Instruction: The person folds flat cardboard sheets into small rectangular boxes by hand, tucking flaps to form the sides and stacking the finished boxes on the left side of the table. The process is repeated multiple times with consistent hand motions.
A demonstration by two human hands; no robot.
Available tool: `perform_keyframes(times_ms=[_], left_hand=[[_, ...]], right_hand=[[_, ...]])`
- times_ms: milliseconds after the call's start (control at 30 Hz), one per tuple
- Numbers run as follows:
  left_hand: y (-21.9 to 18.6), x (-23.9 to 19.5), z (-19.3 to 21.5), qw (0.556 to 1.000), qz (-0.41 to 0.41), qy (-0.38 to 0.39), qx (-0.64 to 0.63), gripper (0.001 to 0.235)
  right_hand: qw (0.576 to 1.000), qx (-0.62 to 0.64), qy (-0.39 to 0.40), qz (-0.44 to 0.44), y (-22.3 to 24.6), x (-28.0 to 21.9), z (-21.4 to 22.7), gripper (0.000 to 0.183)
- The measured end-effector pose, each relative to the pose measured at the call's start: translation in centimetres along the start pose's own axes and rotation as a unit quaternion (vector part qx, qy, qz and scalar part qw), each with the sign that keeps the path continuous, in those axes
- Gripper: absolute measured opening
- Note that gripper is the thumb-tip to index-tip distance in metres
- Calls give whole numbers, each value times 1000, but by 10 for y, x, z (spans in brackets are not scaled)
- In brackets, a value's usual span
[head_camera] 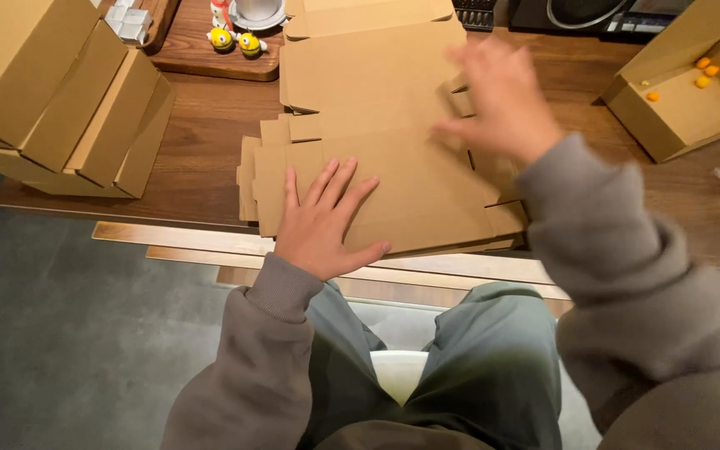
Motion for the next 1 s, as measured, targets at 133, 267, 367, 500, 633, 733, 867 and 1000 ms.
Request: perform_keyframes(times_ms=[133, 267, 367, 500, 633, 733, 867, 1000], left_hand=[[7, -2, -1, 996, 32, 29, -81, 93], [10, -13, 8, 995, 25, -48, -78, 92], [19, -25, 22, 996, 46, -13, -73, 85], [31, -44, 28, 995, 69, -32, -60, 82], [36, -44, 22, 994, 65, -64, -59, 79], [37, -45, 20, 994, 61, -61, -66, 79], [38, -47, 20, 994, 57, -68, -66, 78], [38, -46, 19, 994, 49, -69, -67, 79]], right_hand=[[977, 177, 110, 52, 78, -31, -37, 78], [995, 54, 80, 13, 86, -33, -59, 73], [993, 100, 56, 15, 81, -34, -59, 77], [994, 75, 74, 5, 88, -33, -61, 86], [998, 4, 57, -8, 111, -25, -68, 104], [997, 23, 70, 19, 135, -15, -77, 103], [998, 14, 64, 21, 131, -10, -81, 103], [994, 45, 96, 19, 122, -16, -72, 100]])
Point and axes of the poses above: each hand's wrist, its own x-axis towards the middle knuckle, its own z-axis out of the back of the hand, y = z × x, the point moved 7 cm from there along x, towards the middle knuckle, and after that the axes turned 12 degrees about y, right-handed, at the moved point
